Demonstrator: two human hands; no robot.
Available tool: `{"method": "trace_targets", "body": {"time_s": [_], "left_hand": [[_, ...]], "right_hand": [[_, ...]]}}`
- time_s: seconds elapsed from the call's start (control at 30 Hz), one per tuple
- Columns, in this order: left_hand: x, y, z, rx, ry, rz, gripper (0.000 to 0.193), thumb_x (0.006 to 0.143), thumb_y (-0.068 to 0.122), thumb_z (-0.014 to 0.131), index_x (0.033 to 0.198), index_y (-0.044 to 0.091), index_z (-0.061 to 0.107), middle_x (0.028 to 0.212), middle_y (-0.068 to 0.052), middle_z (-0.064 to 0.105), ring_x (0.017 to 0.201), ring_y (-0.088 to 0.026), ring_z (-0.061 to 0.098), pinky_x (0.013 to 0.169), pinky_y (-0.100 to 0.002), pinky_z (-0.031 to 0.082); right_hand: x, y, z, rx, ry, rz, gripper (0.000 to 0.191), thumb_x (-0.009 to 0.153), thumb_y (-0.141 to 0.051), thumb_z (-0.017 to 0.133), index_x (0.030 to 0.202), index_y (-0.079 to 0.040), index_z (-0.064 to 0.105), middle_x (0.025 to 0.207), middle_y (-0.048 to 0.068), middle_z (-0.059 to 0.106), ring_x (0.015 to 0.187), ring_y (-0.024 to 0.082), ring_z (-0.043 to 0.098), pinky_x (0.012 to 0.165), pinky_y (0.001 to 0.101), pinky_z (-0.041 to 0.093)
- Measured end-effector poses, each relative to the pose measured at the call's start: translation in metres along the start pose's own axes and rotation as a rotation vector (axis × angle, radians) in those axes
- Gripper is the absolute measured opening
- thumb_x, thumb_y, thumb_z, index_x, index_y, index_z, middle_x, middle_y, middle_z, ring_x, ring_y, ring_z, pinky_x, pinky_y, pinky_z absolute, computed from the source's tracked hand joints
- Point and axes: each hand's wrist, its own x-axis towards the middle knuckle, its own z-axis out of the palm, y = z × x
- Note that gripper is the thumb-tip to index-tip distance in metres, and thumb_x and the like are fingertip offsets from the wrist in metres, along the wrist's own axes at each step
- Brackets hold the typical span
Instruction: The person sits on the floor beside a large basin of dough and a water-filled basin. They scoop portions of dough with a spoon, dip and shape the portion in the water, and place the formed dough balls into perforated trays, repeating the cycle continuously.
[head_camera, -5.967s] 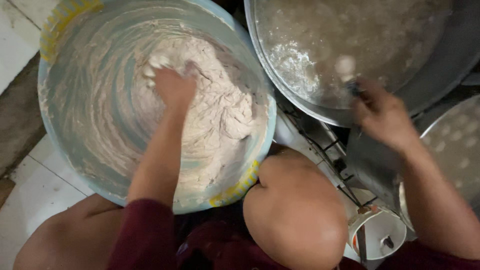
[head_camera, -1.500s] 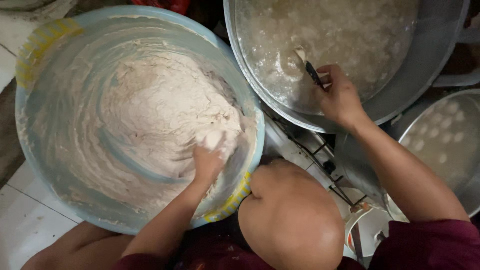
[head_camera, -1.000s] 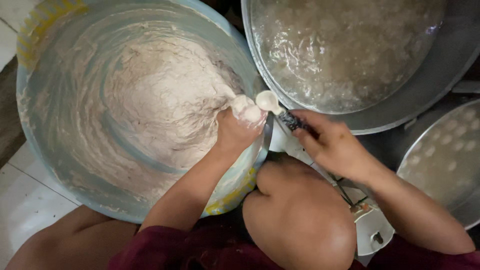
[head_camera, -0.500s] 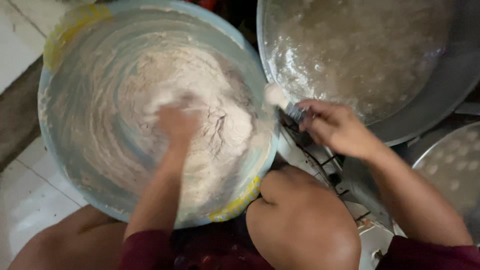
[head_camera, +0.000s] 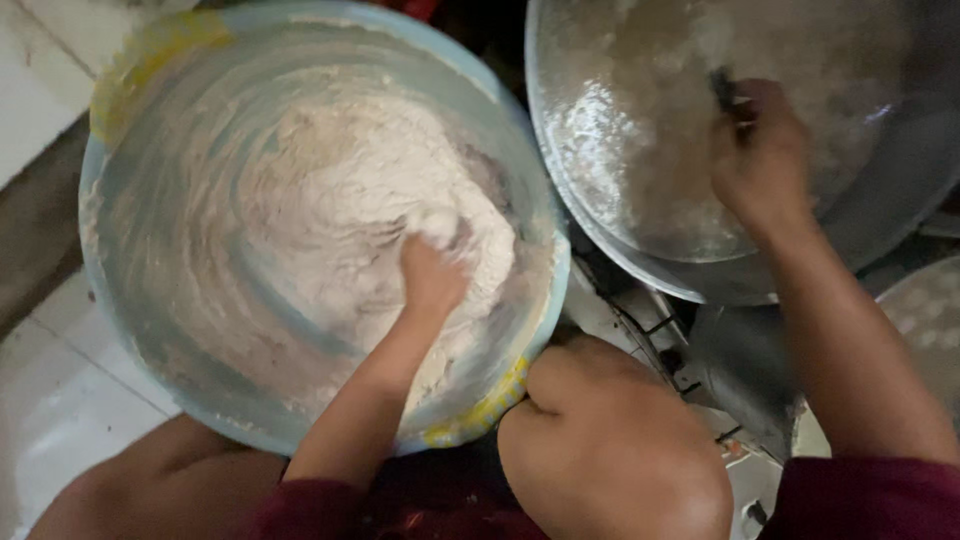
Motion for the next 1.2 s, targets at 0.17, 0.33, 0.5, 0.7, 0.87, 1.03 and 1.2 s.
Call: {"method": "trace_targets", "body": {"time_s": [0.17,0.33,0.5,0.7,0.87,1.03,1.2], "left_hand": [[0.009,0.062,-0.003,-0.185,0.025,0.112,0.019,0.083,0.018,0.082,0.082,0.011,0.065,0.076,-0.005,0.066,0.073,-0.029,0.066,0.069,-0.041,0.054],[0.018,0.083,-0.009,-0.244,0.073,0.237,0.027,0.075,0.020,0.085,0.084,0.005,0.064,0.073,-0.011,0.067,0.061,-0.035,0.066,0.057,-0.041,0.053],[0.012,0.084,-0.005,-0.254,-0.054,0.140,0.013,0.076,0.015,0.078,0.078,0.006,0.068,0.075,-0.016,0.070,0.072,-0.038,0.070,0.064,-0.043,0.056],[-0.002,0.034,-0.010,0.167,-0.221,-0.084,0.033,0.081,0.034,0.075,0.069,0.004,0.070,0.066,-0.019,0.067,0.063,-0.038,0.067,0.063,-0.049,0.052],[-0.072,-0.045,-0.045,0.630,-0.459,-0.373,0.031,0.082,0.031,0.072,0.081,0.000,0.073,0.076,-0.021,0.071,0.073,-0.038,0.069,0.071,-0.048,0.053],[-0.096,-0.041,-0.017,0.068,-0.274,-0.441,0.020,0.082,0.015,0.068,0.092,-0.002,0.074,0.086,-0.021,0.074,0.081,-0.037,0.071,0.078,-0.047,0.054],[-0.059,0.021,-0.007,-0.198,-0.198,0.021,0.025,0.076,0.010,0.074,0.099,0.001,0.078,0.093,-0.019,0.072,0.083,-0.038,0.066,0.075,-0.049,0.050]], "right_hand": [[-0.053,-0.060,-0.017,0.339,-0.323,0.184,0.040,0.094,-0.002,0.051,0.134,-0.001,0.057,0.102,0.006,0.070,0.075,0.014,0.062,0.062,0.0309,0.052],[-0.097,-0.108,0.003,0.211,-0.506,0.017,0.042,0.095,-0.008,0.066,0.136,-0.005,0.062,0.089,0.007,0.071,0.074,0.011,0.065,0.067,0.0276,0.054],[-0.097,-0.121,0.009,0.218,-0.569,-0.029,0.040,0.095,-0.010,0.065,0.134,-0.005,0.063,0.092,0.003,0.071,0.070,0.009,0.063,0.063,0.0271,0.053],[-0.079,-0.099,0.011,0.405,-0.746,0.322,0.041,0.096,-0.012,0.058,0.136,-0.007,0.063,0.080,0.004,0.069,0.059,0.009,0.056,0.053,0.0278,0.051],[-0.060,-0.058,0.010,0.521,-0.593,0.342,0.040,0.101,-0.012,0.056,0.139,-0.004,0.061,0.079,0.004,0.062,0.061,0.008,0.053,0.052,0.0271,0.044],[-0.030,-0.018,0.027,0.200,-0.258,0.062,0.041,0.099,-0.008,0.059,0.140,-0.002,0.060,0.097,0.014,0.070,0.077,0.019,0.066,0.068,0.0321,0.052],[-0.020,0.002,0.043,0.029,-0.042,-0.115,0.036,0.095,-0.005,0.071,0.128,-0.001,0.060,0.105,0.020,0.072,0.085,0.028,0.072,0.074,0.0362,0.056]]}}
